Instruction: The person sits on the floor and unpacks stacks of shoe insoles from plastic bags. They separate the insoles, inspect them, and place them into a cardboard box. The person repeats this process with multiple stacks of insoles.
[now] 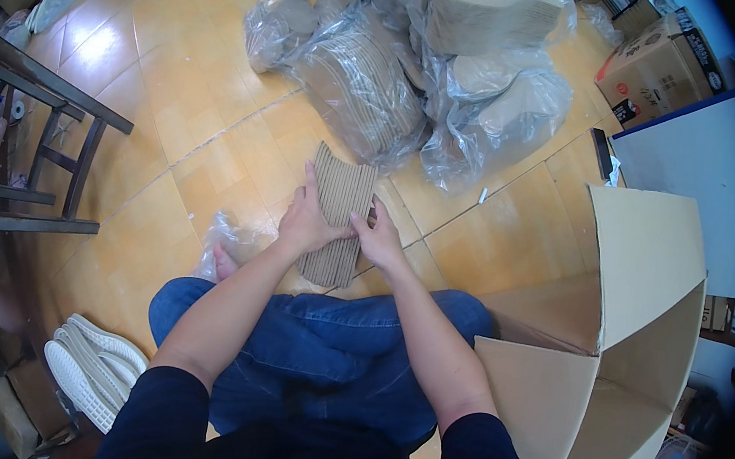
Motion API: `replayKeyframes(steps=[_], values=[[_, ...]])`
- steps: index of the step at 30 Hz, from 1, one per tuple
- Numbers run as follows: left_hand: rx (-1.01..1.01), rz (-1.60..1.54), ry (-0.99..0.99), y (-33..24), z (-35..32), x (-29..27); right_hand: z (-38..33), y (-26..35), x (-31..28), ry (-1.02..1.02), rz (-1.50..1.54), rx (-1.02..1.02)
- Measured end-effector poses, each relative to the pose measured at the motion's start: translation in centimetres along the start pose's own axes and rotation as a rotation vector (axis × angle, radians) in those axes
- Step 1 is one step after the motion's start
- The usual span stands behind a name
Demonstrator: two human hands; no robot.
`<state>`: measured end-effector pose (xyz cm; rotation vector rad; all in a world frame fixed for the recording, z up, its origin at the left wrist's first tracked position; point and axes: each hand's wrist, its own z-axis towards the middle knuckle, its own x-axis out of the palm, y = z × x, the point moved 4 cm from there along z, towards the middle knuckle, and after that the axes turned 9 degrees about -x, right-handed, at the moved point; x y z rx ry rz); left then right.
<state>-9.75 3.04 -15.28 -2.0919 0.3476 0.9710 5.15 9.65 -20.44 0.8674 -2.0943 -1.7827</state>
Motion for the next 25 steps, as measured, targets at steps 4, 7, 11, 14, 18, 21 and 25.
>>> replayKeyframes(steps=[4, 7, 11, 14, 18, 21, 25], values=[[0.001, 0.016, 0.054, 0.1, 0.2, 0.0, 0.1, 0.9, 0.1, -0.030, -0.231, 0.014], [0.064, 0.027, 0.095, 0.7, 0.8, -0.2, 0.0, 0.8, 0.1, -0.016, -0.234, -0.001], [0.133, 0.004, 0.122, 0.9, 1.3, -0.4, 0.4, 0.4, 0.1, -0.061, -0.052, -0.018], [0.146, -0.015, 0.124, 1.1, 1.6, -0.4, 0.0, 0.9, -0.6, -0.063, -0.008, 0.029], [0.178, -0.067, 0.115, 1.5, 1.8, -0.1, -0.1, 1.1, -0.9, -0.041, 0.050, 0.104], [0.185, -0.070, 0.104, 1.7, 1.9, -0.1, -0.1, 0.5, -0.9, -0.038, 0.081, 0.159], [0.185, -0.146, 0.113, 1.8, 2.0, -0.2, 0.2, 0.4, -1.0, -0.034, 0.053, 0.033]])
